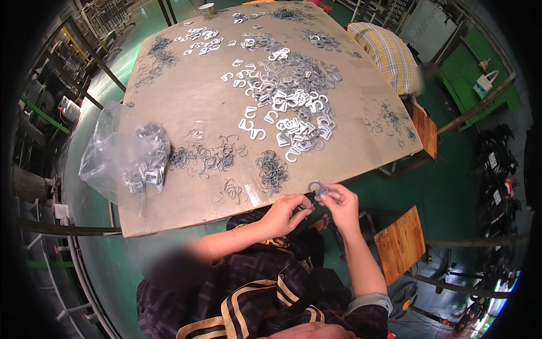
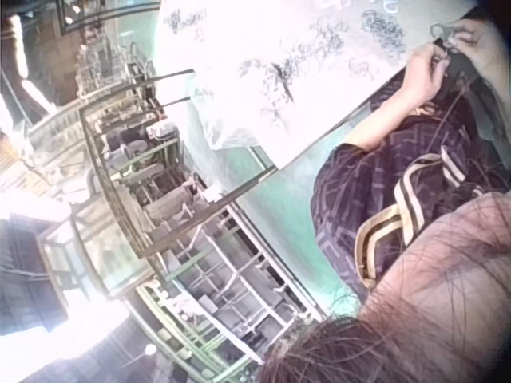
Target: The person picks up small metal hooks and U-shaped clips from a table and links them together by hand to form a chain. They periodically hang the completed chain on a nearby metal rack. Other workers are visible in the background performing similar tasks.
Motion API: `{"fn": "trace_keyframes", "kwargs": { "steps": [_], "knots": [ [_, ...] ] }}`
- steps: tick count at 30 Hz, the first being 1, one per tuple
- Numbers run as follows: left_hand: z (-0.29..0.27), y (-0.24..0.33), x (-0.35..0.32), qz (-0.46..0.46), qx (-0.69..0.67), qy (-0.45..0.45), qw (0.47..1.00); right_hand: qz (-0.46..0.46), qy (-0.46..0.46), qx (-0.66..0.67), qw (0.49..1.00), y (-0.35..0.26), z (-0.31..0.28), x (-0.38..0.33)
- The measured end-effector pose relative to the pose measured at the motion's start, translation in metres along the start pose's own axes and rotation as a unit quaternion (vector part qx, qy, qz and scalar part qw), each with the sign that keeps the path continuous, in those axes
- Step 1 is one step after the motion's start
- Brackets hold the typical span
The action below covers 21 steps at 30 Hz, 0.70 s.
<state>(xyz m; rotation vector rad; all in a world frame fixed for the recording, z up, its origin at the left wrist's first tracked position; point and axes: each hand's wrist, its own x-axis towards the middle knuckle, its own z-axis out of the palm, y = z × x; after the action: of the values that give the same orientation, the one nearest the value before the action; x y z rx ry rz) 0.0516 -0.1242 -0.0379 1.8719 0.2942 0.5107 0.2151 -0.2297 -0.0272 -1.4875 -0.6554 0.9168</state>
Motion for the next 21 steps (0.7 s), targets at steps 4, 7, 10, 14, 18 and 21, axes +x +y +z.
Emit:
{"fn": "trace_keyframes", "kwargs": {
  "steps": [4, 7, 10, 14, 18, 21],
  "knots": [
    [0.008, 0.002, 0.001, 0.023, 0.058, 0.025, 0.998, -0.028, 0.018, -0.013, 0.999, -0.002, 0.009, -0.026],
    [0.01, 0.005, -0.002, 0.003, 0.092, 0.03, 0.995, -0.066, 0.044, -0.098, 0.992, -0.007, 0.014, -0.037],
    [0.011, 0.004, -0.003, 0.002, 0.094, 0.037, 0.995, -0.122, 0.057, -0.16, 0.978, -0.008, 0.02, -0.04],
    [-0.028, -0.002, 0.004, -0.065, 0.071, -0.041, 0.994, -0.134, 0.056, -0.185, 0.972, -0.001, 0.015, -0.043],
    [-0.123, -0.049, 0.04, -0.136, 0.449, 0.214, 0.857, -0.146, 0.049, -0.194, 0.969, -0.001, 0.012, -0.042],
    [-0.169, -0.101, 0.061, -0.155, 0.623, 0.121, 0.757, -0.157, 0.049, -0.209, 0.964, -0.001, 0.012, -0.042]
  ]
}}
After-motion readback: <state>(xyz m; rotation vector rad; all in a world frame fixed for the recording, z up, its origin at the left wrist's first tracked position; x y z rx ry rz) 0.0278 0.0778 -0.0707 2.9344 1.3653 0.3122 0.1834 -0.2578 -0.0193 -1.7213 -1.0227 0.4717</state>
